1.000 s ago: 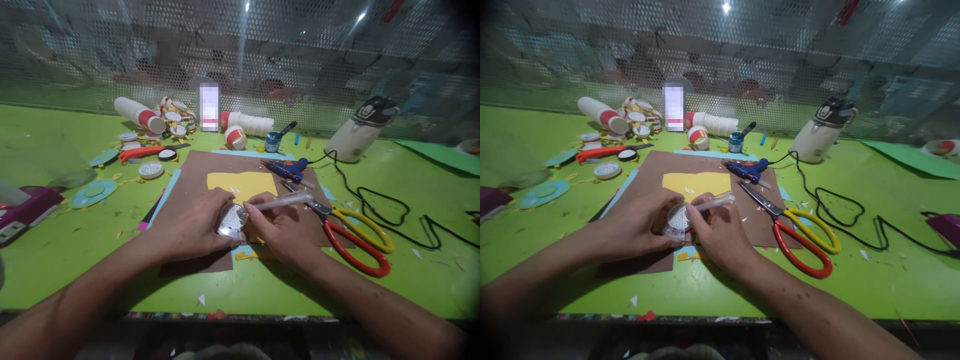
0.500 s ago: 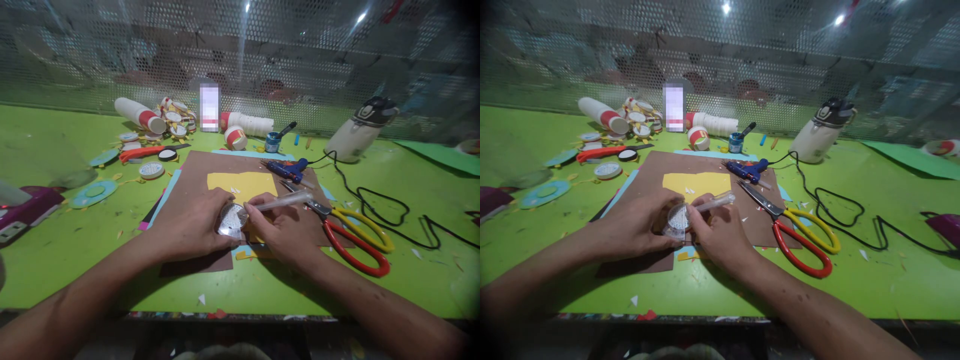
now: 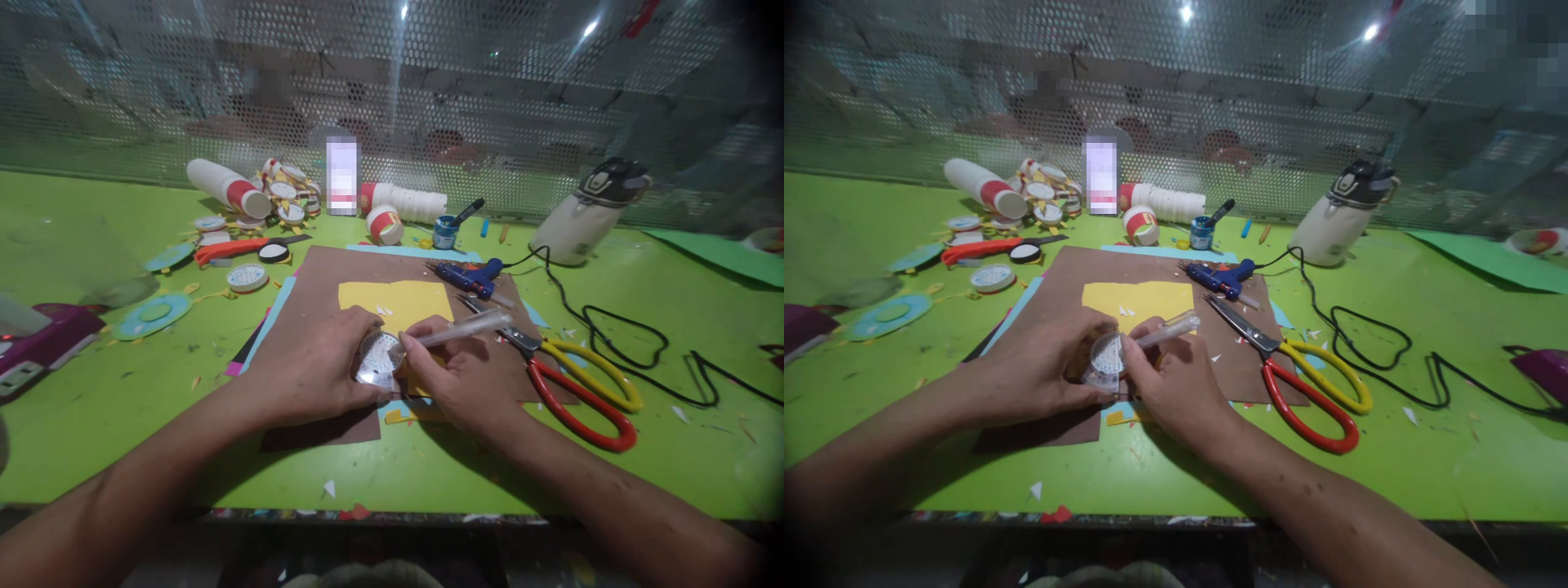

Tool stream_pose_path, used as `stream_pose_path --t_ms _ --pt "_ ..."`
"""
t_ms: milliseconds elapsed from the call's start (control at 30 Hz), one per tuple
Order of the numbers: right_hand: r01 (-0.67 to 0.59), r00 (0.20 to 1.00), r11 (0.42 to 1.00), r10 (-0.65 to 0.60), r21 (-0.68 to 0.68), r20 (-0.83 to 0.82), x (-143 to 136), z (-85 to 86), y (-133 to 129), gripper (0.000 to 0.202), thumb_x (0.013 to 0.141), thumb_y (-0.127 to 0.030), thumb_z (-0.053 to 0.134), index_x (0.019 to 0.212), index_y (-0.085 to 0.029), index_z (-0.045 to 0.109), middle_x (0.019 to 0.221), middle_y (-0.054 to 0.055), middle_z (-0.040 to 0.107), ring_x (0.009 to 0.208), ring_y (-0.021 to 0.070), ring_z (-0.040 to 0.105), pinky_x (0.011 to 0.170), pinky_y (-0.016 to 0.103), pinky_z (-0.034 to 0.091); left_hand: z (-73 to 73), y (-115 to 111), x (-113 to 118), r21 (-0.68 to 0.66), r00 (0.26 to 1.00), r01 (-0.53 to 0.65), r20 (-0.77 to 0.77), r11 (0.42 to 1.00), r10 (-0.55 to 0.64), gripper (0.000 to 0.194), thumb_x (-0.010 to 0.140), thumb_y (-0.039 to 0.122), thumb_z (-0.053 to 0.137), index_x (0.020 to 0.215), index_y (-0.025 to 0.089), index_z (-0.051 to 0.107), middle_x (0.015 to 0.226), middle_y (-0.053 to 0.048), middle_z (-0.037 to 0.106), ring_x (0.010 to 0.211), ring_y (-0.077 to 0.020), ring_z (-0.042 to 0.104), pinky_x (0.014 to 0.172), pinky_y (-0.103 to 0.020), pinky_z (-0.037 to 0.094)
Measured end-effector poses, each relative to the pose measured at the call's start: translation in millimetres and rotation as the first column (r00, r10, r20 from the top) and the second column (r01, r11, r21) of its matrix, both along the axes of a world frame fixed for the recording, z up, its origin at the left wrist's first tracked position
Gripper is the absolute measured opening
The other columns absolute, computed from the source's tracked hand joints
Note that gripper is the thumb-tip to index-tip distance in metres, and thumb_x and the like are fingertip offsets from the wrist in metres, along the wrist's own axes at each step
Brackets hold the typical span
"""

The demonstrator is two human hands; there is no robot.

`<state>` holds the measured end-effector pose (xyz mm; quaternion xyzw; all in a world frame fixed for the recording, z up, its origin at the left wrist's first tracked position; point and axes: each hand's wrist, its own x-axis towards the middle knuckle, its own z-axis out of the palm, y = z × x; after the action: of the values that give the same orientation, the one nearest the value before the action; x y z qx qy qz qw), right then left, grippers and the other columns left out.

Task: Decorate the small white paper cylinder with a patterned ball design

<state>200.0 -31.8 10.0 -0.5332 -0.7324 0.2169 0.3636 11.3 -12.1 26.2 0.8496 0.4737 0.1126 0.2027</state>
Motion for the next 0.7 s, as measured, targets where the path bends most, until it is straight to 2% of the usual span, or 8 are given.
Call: stream_pose_path --t_ms 500,700 --pt "0.011 1.000 1.000 -0.011 0.005 0.004 0.0 -1.6 -2.1 0.018 0.088 -0.032 0.051 0.081 -0.019 0.063 0.066 0.004 0.071 0.061 0.0185 0.065 0.057 0.028 0.043 0.0 0.3 0.9 0.009 1.000 0.008 -0.013 1.000 -0.008 0.053 0.075 0.052 0.068 0.113 0.019 0.053 0.105 -0.008 0.062 0.087 -0.0260 0.058 0.070 -0.036 0.043" --pt "0.005 1.000 1.000 -0.005 0.014 0.014 -0.1 -1.7 -3.0 0.019 0.089 -0.031 0.050 0.080 -0.019 0.062 0.069 0.006 0.071 0.064 0.0194 0.065 0.060 0.029 0.043 0.5 0.4 1.1 0.001 1.000 0.011 -0.002 1.000 -0.011 0.051 0.075 0.051 0.068 0.112 0.019 0.054 0.103 -0.007 0.061 0.085 -0.0253 0.056 0.068 -0.036 0.042"
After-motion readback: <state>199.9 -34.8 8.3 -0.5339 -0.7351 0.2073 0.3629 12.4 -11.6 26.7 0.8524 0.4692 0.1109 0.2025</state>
